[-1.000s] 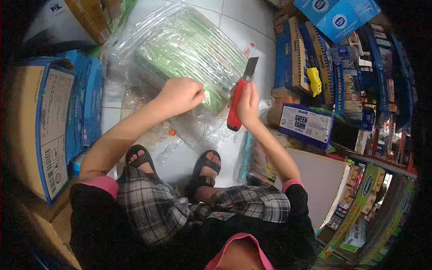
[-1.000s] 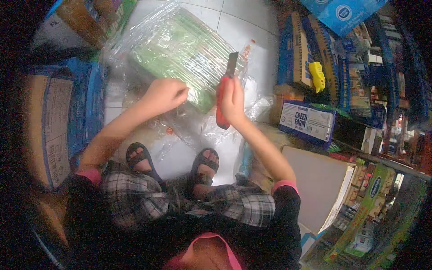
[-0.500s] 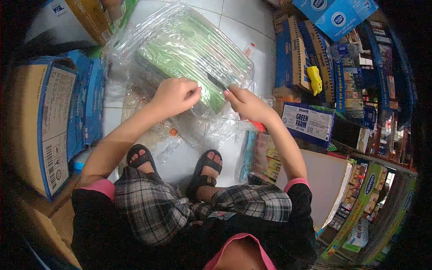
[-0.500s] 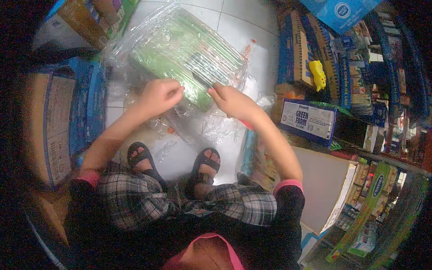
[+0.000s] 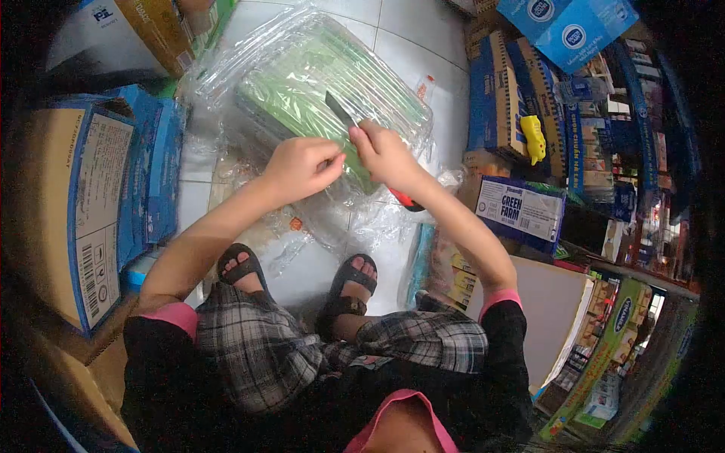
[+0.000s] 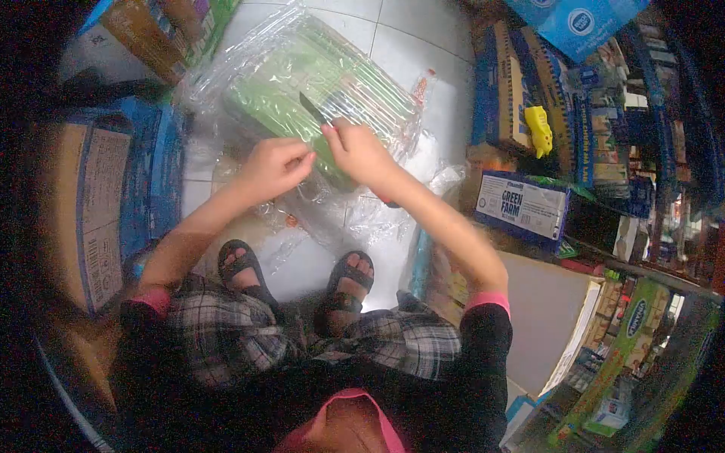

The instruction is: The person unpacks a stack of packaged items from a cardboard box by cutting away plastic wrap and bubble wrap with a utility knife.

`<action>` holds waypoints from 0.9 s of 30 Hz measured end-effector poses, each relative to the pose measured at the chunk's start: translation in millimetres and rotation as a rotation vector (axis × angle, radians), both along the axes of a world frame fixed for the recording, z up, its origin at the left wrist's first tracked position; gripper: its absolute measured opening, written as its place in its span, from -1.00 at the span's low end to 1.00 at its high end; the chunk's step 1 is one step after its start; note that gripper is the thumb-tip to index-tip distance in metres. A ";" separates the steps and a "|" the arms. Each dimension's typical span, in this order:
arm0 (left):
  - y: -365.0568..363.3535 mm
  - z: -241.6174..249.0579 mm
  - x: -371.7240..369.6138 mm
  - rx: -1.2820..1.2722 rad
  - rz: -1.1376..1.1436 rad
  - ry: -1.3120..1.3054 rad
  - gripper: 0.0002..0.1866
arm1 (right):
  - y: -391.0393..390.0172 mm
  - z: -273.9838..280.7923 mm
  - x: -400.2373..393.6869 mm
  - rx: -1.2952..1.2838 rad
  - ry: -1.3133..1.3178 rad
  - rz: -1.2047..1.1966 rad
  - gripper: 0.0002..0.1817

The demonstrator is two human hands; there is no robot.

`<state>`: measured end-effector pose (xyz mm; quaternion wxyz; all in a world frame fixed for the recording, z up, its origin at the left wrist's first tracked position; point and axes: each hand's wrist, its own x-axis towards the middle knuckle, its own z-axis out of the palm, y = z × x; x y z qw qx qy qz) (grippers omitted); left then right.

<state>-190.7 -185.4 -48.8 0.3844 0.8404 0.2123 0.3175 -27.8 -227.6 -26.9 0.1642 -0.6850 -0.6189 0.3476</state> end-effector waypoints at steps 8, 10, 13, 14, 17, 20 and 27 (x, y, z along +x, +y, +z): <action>-4.4 -0.9 -0.8 -0.005 0.006 -0.017 -0.81 | -6.5 67.9 59.0 0.818 0.998 -0.601 -0.63; -3.0 -2.4 -3.5 0.009 0.011 -0.028 -0.81 | -15.8 67.3 57.7 0.732 0.898 -0.612 -0.63; -2.2 -5.7 -4.4 0.036 -0.010 -0.058 -0.82 | -32.0 41.7 63.0 0.250 0.063 -0.312 -0.62; -4.1 -6.9 -5.6 0.037 -0.004 -0.085 -0.82 | -32.5 48.6 38.3 -0.051 0.204 -0.264 -0.66; -6.7 -11.2 -9.5 0.053 -0.001 -0.121 -0.81 | -20.9 26.4 12.6 -0.232 -0.270 0.259 -0.62; -6.6 -11.5 -10.2 0.094 0.013 -0.171 -0.80 | 2.8 24.0 -3.3 -0.239 -0.214 0.187 -0.63; -8.2 -15.0 -17.4 0.150 0.058 -0.210 -0.78 | 42.0 14.9 -21.0 -0.073 -0.139 0.073 -0.63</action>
